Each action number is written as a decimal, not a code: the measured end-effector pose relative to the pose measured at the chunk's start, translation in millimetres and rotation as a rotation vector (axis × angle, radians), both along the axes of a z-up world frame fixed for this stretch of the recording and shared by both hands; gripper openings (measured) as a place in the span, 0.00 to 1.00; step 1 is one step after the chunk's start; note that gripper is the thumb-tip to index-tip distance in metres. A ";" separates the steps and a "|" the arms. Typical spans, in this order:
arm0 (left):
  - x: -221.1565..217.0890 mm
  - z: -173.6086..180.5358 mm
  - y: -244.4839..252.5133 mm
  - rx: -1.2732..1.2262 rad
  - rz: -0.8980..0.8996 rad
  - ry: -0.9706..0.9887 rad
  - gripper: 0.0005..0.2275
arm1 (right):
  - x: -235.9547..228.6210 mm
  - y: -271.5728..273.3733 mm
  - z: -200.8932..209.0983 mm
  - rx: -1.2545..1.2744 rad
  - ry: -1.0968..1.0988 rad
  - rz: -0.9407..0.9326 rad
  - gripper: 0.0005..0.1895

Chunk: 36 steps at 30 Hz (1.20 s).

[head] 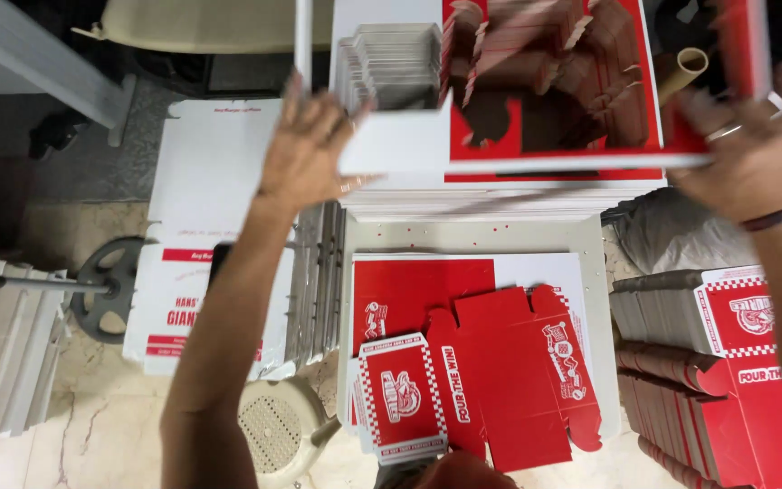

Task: The person repeatedly folds flat red and white cardboard sheets into small boxes. They fold the side flaps, tuck them in, and then pass the completed boxes to a coworker. The process is repeated continuously throughout the clip.

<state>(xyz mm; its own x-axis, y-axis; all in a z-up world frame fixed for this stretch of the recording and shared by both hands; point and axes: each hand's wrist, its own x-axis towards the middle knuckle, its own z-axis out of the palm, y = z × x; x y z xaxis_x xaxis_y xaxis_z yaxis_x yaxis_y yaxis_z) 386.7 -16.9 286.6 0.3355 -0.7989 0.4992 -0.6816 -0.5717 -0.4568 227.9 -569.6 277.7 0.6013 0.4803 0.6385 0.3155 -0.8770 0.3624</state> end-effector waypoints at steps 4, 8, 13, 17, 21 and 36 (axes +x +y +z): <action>-0.3 -76.6 -9.0 0.140 0.066 0.293 0.44 | -0.1 21.5 -82.4 -0.171 0.379 -0.275 0.55; 4.6 -50.3 -12.8 0.221 0.114 0.657 0.47 | 10.8 18.2 -72.9 0.053 0.416 -0.009 0.61; 11.9 -26.8 -23.0 0.302 0.198 0.890 0.46 | 35.0 -4.0 -76.5 -0.011 0.779 -0.234 0.58; 17.1 -36.7 -21.6 0.306 0.189 0.831 0.46 | 44.4 13.4 -55.7 -0.244 1.012 -0.474 0.57; 18.4 7.4 -25.5 0.145 0.181 1.085 0.56 | 32.2 5.5 -24.5 0.039 0.692 -0.013 0.63; 128.6 -74.0 -35.7 -0.357 1.070 1.149 0.33 | 131.6 -115.9 -174.8 0.224 0.651 -0.913 0.25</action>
